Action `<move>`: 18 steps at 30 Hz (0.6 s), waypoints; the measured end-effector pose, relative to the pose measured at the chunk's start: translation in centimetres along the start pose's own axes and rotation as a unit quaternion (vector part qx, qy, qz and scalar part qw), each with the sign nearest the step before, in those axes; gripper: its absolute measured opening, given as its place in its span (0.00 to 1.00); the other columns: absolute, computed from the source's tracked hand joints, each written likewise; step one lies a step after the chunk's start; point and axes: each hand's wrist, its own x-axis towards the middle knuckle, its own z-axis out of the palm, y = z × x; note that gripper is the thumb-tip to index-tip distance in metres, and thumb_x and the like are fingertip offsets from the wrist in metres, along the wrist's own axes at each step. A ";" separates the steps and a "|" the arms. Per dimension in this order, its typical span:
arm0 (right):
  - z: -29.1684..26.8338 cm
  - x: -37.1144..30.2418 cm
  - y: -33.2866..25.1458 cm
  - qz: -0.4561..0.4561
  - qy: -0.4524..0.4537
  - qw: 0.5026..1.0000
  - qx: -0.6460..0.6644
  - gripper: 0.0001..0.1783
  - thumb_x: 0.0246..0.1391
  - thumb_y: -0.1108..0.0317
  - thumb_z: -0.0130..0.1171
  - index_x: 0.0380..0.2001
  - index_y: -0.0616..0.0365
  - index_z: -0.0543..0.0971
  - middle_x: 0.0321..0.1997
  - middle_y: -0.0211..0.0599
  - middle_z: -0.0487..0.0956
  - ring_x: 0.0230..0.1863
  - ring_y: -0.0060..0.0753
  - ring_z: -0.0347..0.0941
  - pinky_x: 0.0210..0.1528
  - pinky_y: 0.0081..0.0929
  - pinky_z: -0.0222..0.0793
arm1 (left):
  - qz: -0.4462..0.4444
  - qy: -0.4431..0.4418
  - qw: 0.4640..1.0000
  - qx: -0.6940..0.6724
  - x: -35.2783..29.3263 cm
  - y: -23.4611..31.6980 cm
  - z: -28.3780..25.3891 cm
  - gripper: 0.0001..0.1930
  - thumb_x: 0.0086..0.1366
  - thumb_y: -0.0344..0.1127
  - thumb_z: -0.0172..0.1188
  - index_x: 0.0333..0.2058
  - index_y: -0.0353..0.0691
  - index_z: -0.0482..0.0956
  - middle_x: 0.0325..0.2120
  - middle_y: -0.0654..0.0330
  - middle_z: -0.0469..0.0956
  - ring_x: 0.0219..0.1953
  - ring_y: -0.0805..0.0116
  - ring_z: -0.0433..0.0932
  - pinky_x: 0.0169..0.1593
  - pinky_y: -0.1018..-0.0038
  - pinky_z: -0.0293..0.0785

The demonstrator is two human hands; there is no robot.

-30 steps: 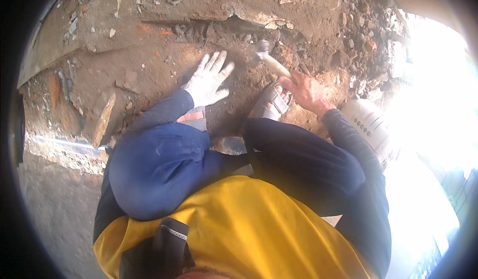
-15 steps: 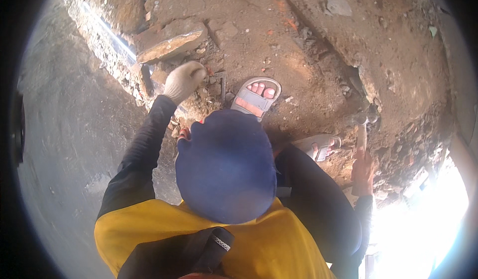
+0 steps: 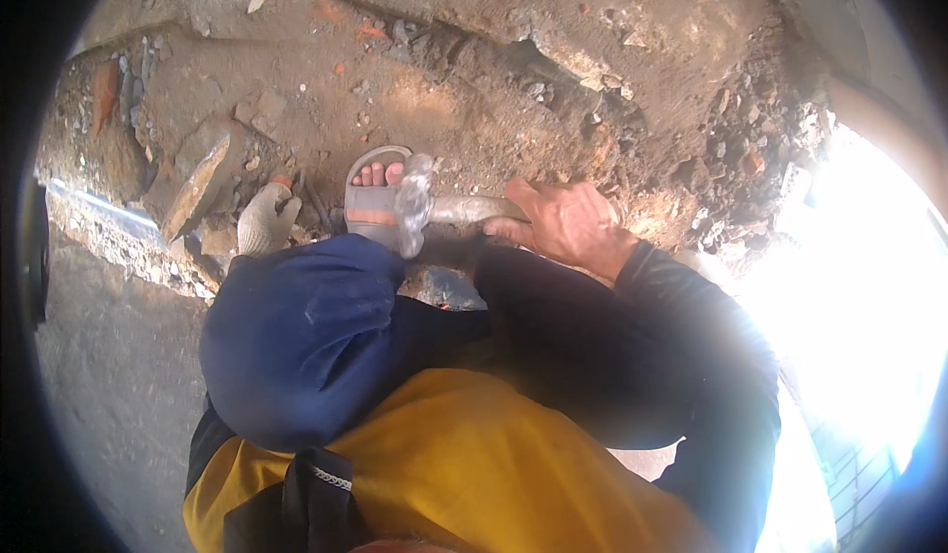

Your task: The person uses a pickaxe and a hammer to break up a tiled floor, collecting debris into a white bucket. They repeatedly strike the floor, clear rubble, and transfer broken tiles and dirt into the bucket.

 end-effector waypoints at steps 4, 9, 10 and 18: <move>0.5 2.0 4.5 0.004 0.040 0.996 -0.082 0.32 0.72 0.33 0.51 0.64 0.41 0.78 0.47 0.41 0.87 0.50 0.50 0.85 0.50 0.46 0.81 | -0.041 0.081 0.994 -0.056 -4.1 -1.9 -1.1 0.13 0.69 0.45 0.69 0.42 0.41 0.86 0.35 0.49 0.86 0.41 0.47 0.87 0.46 0.59 0.81; -2.1 1.9 7.6 0.212 0.068 0.975 -0.005 0.32 0.72 0.35 0.49 0.54 0.52 0.81 0.43 0.61 0.85 0.47 0.68 0.81 0.48 0.60 0.75 | -0.188 0.104 0.966 -0.144 -10.0 -6.1 -2.6 0.15 0.71 0.45 0.67 0.42 0.36 0.85 0.35 0.48 0.88 0.38 0.56 0.88 0.44 0.63 0.82; -2.7 1.7 7.2 0.219 0.072 0.973 0.007 0.32 0.72 0.35 0.51 0.51 0.55 0.81 0.40 0.61 0.84 0.44 0.71 0.81 0.45 0.62 0.73 | -0.196 0.101 0.962 -0.158 -10.6 -6.8 -2.2 0.16 0.71 0.45 0.67 0.42 0.36 0.85 0.35 0.48 0.88 0.38 0.55 0.88 0.44 0.63 0.82; -2.5 2.9 3.0 0.126 0.001 0.991 -0.052 0.26 0.68 0.39 0.60 0.46 0.53 0.82 0.36 0.56 0.85 0.41 0.69 0.82 0.43 0.59 0.74 | -0.192 -0.137 0.959 -0.155 -14.1 -3.4 5.7 0.18 0.71 0.51 0.63 0.43 0.41 0.86 0.37 0.46 0.87 0.45 0.44 0.87 0.50 0.56 0.81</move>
